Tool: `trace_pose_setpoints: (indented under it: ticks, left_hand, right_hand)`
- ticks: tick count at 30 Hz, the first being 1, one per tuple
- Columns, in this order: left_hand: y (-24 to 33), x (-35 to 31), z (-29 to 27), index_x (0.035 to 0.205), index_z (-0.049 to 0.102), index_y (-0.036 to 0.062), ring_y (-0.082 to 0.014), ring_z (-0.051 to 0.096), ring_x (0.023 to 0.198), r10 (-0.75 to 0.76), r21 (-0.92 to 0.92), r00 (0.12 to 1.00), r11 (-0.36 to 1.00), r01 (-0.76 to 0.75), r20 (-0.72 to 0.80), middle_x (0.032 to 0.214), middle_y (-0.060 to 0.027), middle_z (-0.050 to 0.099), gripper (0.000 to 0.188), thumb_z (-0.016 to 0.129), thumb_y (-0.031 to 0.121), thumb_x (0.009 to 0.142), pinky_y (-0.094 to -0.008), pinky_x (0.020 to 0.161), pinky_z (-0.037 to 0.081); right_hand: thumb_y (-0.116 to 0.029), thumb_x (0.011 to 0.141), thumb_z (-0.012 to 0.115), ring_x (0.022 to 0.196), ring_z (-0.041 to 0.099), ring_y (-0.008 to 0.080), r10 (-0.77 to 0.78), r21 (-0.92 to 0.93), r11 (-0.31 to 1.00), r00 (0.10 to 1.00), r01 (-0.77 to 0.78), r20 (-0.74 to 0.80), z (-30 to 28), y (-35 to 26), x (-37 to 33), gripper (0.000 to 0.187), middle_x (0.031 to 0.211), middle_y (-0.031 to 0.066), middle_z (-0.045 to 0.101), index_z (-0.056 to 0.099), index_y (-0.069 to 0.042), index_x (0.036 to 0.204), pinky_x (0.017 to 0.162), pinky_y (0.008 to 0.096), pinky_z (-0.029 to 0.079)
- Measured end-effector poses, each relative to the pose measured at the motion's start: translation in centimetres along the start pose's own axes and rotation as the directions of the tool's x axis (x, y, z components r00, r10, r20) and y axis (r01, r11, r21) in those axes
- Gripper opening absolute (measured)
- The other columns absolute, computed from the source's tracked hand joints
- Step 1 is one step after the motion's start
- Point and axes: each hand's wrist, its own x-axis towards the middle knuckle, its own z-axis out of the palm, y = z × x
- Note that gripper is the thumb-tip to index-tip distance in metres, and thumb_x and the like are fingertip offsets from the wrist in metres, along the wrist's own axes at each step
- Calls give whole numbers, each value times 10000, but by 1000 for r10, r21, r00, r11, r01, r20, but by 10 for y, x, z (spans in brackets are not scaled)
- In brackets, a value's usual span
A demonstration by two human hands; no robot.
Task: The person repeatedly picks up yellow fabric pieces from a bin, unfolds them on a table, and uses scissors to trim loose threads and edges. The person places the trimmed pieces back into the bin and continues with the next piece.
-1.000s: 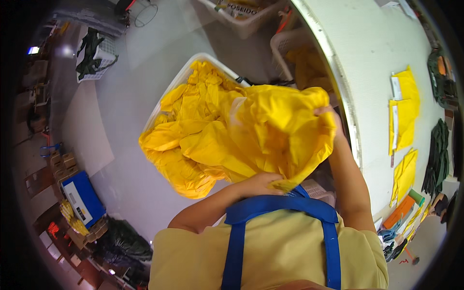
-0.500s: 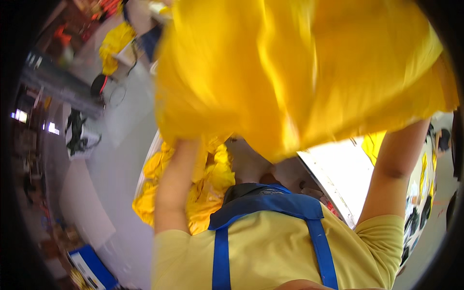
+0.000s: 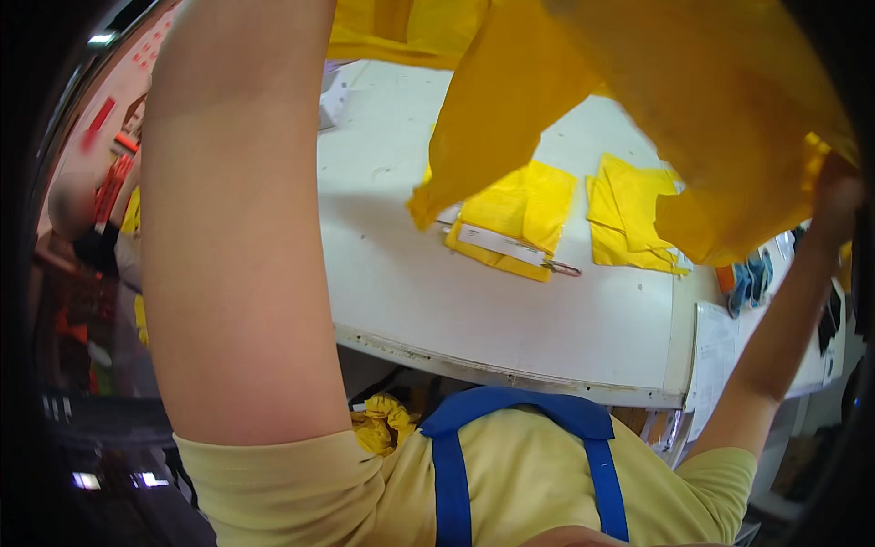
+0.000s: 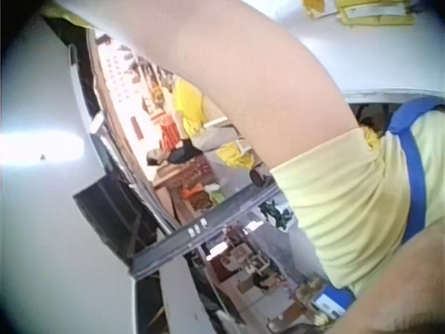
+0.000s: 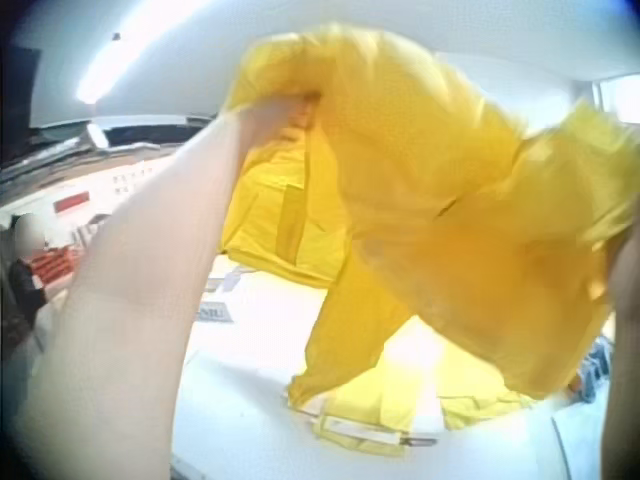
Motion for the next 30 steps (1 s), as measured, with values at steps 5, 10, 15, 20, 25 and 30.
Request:
trace_pose_setpoints:
  ticks: [5, 10, 15, 20, 25, 30]
  left_hand:
    - [-115, -38, 34, 1077, 564, 109, -207, 555, 895, -509, 16, 858, 861, 509, 73, 986, -50, 579, 319, 483, 368, 910, -347, 775, 465]
    - [-248, -250, 122, 1147, 564, 105, -161, 578, 827, -717, -76, 568, 593, 802, 404, 1015, -35, 598, 372, 559, 325, 848, -322, 680, 494]
    - [-219, -514, 207, 1255, 536, 100, -161, 586, 912, -554, 202, -27, 258, 945, 832, 1117, -83, 591, 527, 615, 386, 819, -311, 772, 504]
    - [-126, -544, 283, 1433, 247, 148, -179, 501, 1085, -458, -326, 248, -96, 941, 853, 1247, -57, 510, 772, 667, 370, 824, -363, 859, 433]
    - [-168, -503, 325, 1308, 401, 120, -169, 527, 1061, -551, -585, 485, -6, 811, 679, 1228, -44, 526, 466, 577, 274, 905, -378, 829, 458]
    - [-176, -378, 204, 1247, 462, 33, -213, 587, 1048, -526, -618, 621, 211, 757, 581, 1157, -88, 583, 402, 526, 275, 933, -345, 853, 511]
  right_hand:
    - [-199, 913, 581, 847, 562, 210, 320, -244, 939, 876, -243, 361, 115, -32, -139, 243, 896, 64, 594, 577, -56, 1109, 746, 337, 463]
    - [-330, 874, 578, 1020, 537, 365, 643, 44, 602, 517, -797, 566, 250, -88, -286, 414, 1099, 182, 582, 523, -25, 1148, 921, 417, 409]
    - [-317, 838, 614, 1066, 528, 366, 450, -464, 723, -161, -512, 878, 263, -147, -320, 454, 1139, 216, 567, 535, -34, 1184, 905, 403, 433]
    - [-190, 780, 709, 1219, 444, 329, 690, -450, 708, 398, -544, 604, 167, -109, -363, 584, 1324, 163, 476, 470, -70, 1298, 1024, 405, 351]
    - [-259, 814, 674, 1159, 491, 315, 940, -845, -123, 212, -521, -267, 50, -24, -438, 610, 1266, 194, 499, 419, 10, 1298, 970, 404, 397]
    - [-219, 864, 608, 1055, 581, 251, 971, -83, -43, -61, -996, 230, 38, -60, -386, 511, 1213, 128, 557, 430, 11, 1285, 870, 368, 491]
